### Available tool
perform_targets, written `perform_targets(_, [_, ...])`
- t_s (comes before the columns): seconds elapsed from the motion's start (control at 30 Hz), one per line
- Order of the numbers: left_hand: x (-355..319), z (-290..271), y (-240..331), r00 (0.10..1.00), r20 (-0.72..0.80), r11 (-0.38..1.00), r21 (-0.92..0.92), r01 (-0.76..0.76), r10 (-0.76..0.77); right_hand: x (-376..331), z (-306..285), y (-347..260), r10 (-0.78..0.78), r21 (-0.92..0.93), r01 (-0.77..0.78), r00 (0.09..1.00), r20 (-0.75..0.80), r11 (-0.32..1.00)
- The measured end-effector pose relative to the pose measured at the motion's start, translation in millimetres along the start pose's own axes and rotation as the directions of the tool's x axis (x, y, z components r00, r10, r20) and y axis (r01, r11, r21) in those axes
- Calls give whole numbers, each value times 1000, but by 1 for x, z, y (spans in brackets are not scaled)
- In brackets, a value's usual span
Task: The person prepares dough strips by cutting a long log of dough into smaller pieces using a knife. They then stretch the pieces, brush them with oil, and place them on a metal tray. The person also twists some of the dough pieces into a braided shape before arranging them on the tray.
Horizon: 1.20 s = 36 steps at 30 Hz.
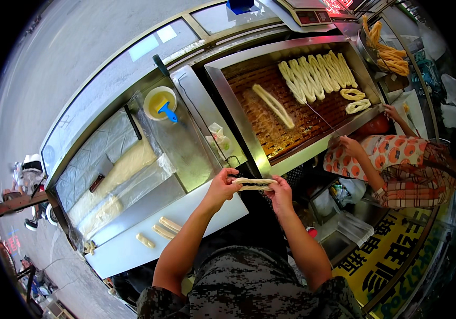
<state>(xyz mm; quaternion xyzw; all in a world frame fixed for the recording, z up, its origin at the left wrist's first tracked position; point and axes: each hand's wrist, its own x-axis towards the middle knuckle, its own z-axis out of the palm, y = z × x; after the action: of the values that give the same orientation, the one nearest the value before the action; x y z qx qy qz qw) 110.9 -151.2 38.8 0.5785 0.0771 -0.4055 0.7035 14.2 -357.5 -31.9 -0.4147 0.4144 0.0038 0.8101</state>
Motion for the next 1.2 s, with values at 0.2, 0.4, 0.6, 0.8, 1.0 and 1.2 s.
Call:
perform_targets(0.2, [48, -31, 27, 991, -130, 991, -132, -26, 9, 31, -66, -54, -249, 284, 350, 908, -337, 893])
perform_targets(0.4, [115, -70, 133, 931, -265, 944, -144, -296, 251, 56, -178, -145, -373, 304, 538, 805, -461, 786])
perform_targets(0.6, [208, -61, 228, 859, -232, 831, 458, -317, 456, 81, -155, -183, -422, -81, 414, 881, -213, 907])
perform_targets(0.8, [318, -33, 219, 868, -23, 189, 979, -82, 496, 134, -57, -128, -498, -677, 415, 863, 81, 608])
perform_targets(1.0, [374, -13, 172, 965, 83, -384, 923, 20, 249, 174, 16, -97, -354, -960, 278, 898, 260, -1])
perform_targets(1.2, [392, -16, 148, 969, 66, -516, 854, 69, 239, 205, 30, -83, -254, -913, 269, 901, 351, -307])
